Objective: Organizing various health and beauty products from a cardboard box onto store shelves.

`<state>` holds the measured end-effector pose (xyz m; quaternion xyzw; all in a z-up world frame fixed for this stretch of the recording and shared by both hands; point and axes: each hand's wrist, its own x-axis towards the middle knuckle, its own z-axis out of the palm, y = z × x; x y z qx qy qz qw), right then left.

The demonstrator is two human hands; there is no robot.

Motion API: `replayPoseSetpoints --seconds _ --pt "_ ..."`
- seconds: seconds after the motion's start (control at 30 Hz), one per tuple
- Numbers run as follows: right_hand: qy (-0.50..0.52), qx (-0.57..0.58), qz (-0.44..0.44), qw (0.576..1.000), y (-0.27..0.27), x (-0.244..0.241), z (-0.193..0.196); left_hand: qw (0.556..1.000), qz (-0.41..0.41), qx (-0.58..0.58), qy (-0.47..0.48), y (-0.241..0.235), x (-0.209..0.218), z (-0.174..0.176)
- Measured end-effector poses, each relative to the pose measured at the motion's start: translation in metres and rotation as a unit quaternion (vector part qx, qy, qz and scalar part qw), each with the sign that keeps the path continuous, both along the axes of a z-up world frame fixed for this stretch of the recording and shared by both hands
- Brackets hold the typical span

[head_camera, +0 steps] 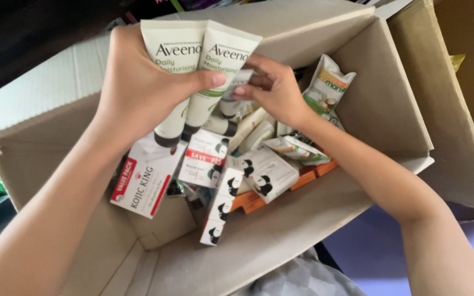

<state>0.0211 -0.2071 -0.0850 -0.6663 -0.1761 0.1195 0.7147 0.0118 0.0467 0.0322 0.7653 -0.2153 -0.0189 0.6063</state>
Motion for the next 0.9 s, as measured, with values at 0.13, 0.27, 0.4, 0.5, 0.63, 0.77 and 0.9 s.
replayPoseSetpoints --seconds 0.13,0.27,0.4,0.5,0.63,0.77,0.9 --pt "0.017 0.000 -0.063 0.998 -0.011 0.007 -0.014 1.000 0.004 -0.021 -0.009 0.001 0.001 0.003" --pt "-0.042 -0.242 -0.013 0.969 -0.023 0.021 -0.048 0.999 0.014 -0.028 0.012 0.003 0.002 0.004" --pt "-0.083 -0.459 0.141 0.873 -0.063 0.037 -0.076 0.999 0.035 -0.024 0.027 -0.002 -0.003 0.013" --pt "-0.019 -0.667 0.072 0.742 -0.087 0.026 -0.079 1.000 0.019 -0.009 0.010 0.003 0.002 -0.003" --pt "-0.036 -0.728 0.202 0.654 -0.126 0.008 -0.162 1.000 0.014 -0.005 -0.003 0.004 0.004 -0.009" --pt "0.019 -0.661 0.220 0.717 -0.125 0.000 -0.167 1.000 0.021 -0.009 -0.007 0.003 0.002 -0.006" --pt "0.021 -0.581 0.190 0.791 -0.123 0.026 -0.118 0.999 0.028 -0.032 -0.015 0.006 0.003 -0.003"
